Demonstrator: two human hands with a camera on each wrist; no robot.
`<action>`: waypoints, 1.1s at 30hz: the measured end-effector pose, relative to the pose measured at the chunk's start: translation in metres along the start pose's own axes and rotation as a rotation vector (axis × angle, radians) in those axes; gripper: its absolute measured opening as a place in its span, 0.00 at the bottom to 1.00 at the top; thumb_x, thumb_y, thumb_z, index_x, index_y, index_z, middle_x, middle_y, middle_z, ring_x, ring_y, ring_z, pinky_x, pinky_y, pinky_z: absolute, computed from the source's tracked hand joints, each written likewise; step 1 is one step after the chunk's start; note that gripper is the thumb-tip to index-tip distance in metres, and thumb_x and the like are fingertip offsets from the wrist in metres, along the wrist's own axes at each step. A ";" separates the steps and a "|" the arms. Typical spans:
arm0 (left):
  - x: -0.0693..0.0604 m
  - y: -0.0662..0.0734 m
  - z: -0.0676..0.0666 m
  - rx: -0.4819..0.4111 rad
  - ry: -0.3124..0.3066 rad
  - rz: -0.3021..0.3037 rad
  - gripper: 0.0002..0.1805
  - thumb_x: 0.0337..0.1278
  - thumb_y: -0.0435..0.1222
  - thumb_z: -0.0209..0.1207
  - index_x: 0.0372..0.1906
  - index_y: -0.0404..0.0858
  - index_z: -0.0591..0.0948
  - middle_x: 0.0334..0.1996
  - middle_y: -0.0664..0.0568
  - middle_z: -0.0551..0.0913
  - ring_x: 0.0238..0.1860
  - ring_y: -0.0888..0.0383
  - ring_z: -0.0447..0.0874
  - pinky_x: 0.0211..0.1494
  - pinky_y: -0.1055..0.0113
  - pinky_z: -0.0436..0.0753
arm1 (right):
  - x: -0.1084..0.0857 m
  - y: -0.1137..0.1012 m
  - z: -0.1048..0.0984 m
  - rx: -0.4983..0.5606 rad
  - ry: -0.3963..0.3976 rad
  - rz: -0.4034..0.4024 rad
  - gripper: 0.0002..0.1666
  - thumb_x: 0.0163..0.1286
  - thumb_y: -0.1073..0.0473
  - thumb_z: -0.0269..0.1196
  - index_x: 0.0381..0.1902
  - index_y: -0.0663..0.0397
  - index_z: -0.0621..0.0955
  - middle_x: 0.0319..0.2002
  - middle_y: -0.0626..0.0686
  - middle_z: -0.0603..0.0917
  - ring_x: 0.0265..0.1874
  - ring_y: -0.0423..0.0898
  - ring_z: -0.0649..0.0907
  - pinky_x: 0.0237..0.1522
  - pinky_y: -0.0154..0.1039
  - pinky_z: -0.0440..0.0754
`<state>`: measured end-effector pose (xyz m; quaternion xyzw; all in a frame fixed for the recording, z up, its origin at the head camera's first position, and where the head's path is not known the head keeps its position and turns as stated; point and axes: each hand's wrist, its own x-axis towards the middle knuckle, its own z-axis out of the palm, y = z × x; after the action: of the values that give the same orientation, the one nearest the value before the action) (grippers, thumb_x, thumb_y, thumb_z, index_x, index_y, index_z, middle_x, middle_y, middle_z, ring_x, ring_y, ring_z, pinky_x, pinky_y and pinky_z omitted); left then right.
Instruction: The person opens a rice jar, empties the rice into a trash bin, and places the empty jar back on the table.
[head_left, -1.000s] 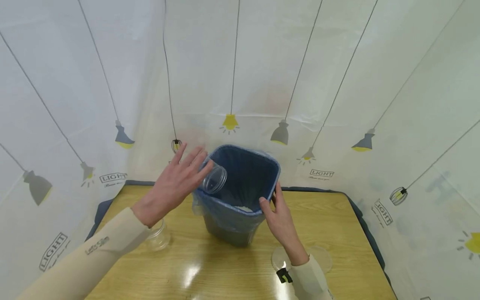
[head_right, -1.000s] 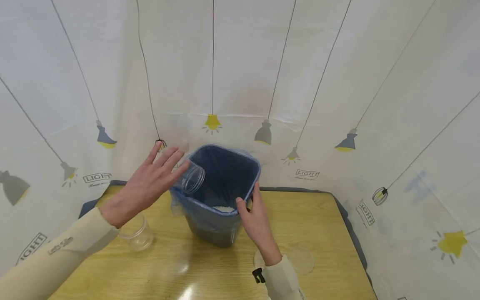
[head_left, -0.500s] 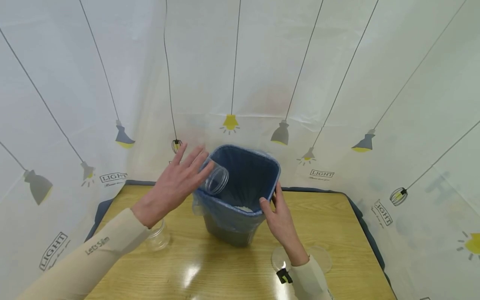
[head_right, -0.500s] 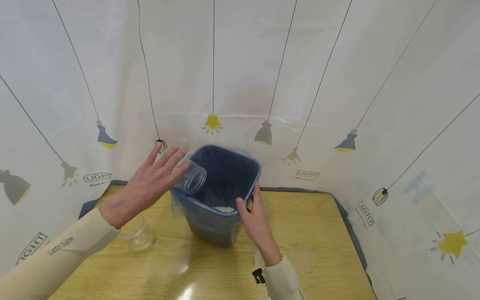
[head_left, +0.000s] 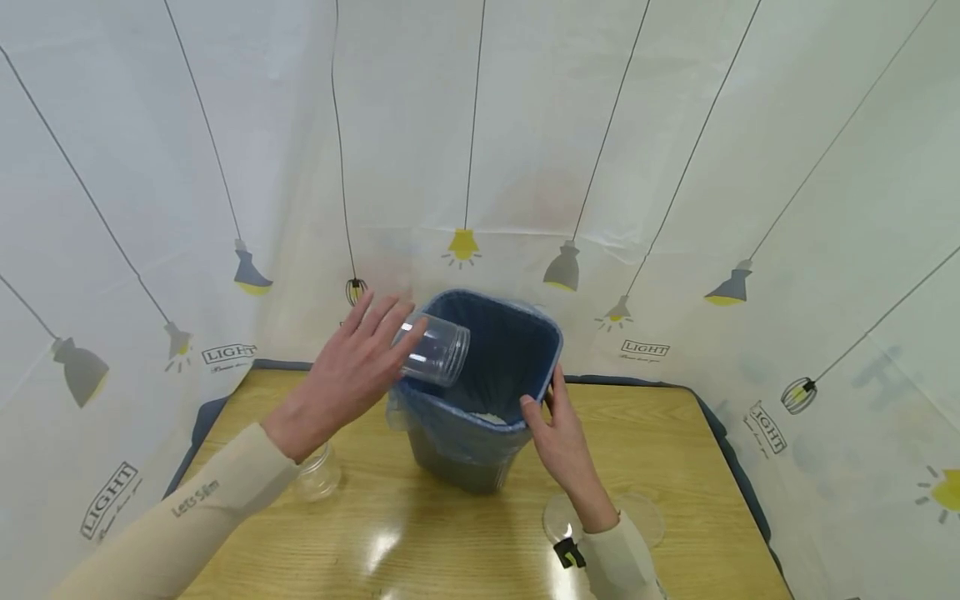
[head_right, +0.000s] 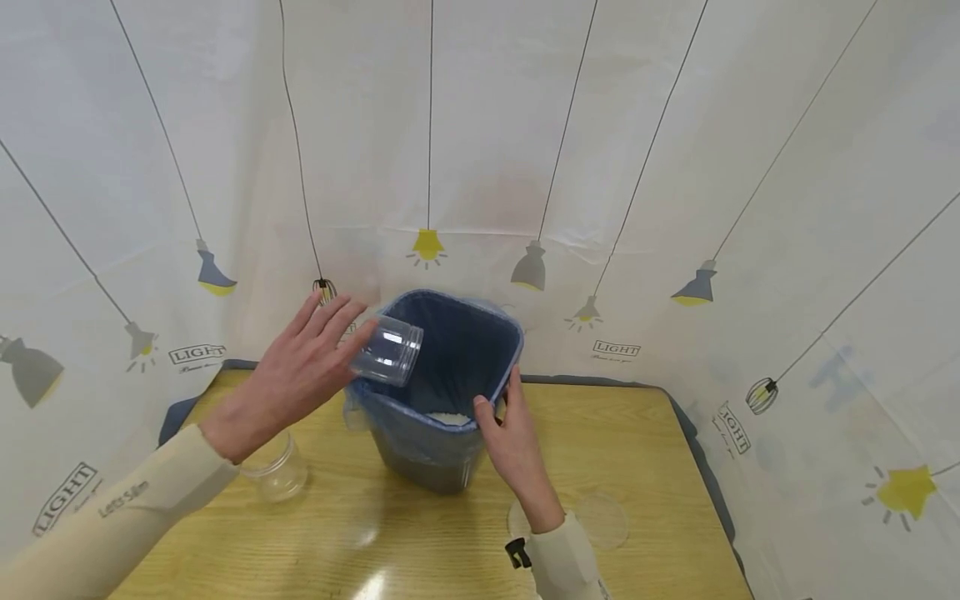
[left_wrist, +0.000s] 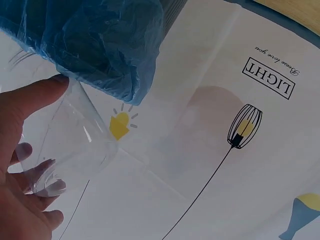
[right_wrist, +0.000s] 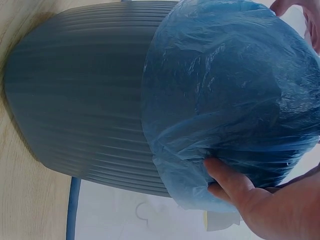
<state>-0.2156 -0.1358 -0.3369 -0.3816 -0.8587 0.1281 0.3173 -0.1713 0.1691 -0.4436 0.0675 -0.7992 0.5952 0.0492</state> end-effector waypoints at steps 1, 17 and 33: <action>-0.001 0.001 0.001 -0.008 0.014 -0.007 0.44 0.45 0.41 0.80 0.69 0.34 0.72 0.67 0.34 0.73 0.68 0.37 0.69 0.80 0.43 0.53 | 0.000 0.000 0.000 -0.001 0.000 0.000 0.47 0.82 0.45 0.54 0.85 0.43 0.42 0.84 0.55 0.45 0.78 0.66 0.59 0.68 0.64 0.67; -0.018 0.016 0.015 -0.311 0.341 -0.163 0.49 0.38 0.46 0.83 0.64 0.29 0.71 0.62 0.32 0.76 0.63 0.36 0.74 0.69 0.45 0.73 | -0.001 -0.001 0.001 0.004 0.009 -0.004 0.46 0.82 0.47 0.54 0.85 0.45 0.42 0.84 0.55 0.45 0.78 0.66 0.59 0.70 0.66 0.65; -0.037 0.033 0.028 -0.571 0.541 -0.332 0.43 0.56 0.50 0.71 0.65 0.23 0.71 0.65 0.33 0.76 0.64 0.35 0.74 0.75 0.55 0.68 | -0.002 -0.002 0.001 -0.005 0.000 -0.015 0.46 0.83 0.45 0.53 0.85 0.42 0.42 0.84 0.54 0.44 0.78 0.66 0.58 0.70 0.64 0.64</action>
<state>-0.1959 -0.1397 -0.3905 -0.3306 -0.7954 -0.2721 0.4289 -0.1696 0.1679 -0.4426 0.0732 -0.8002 0.5928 0.0538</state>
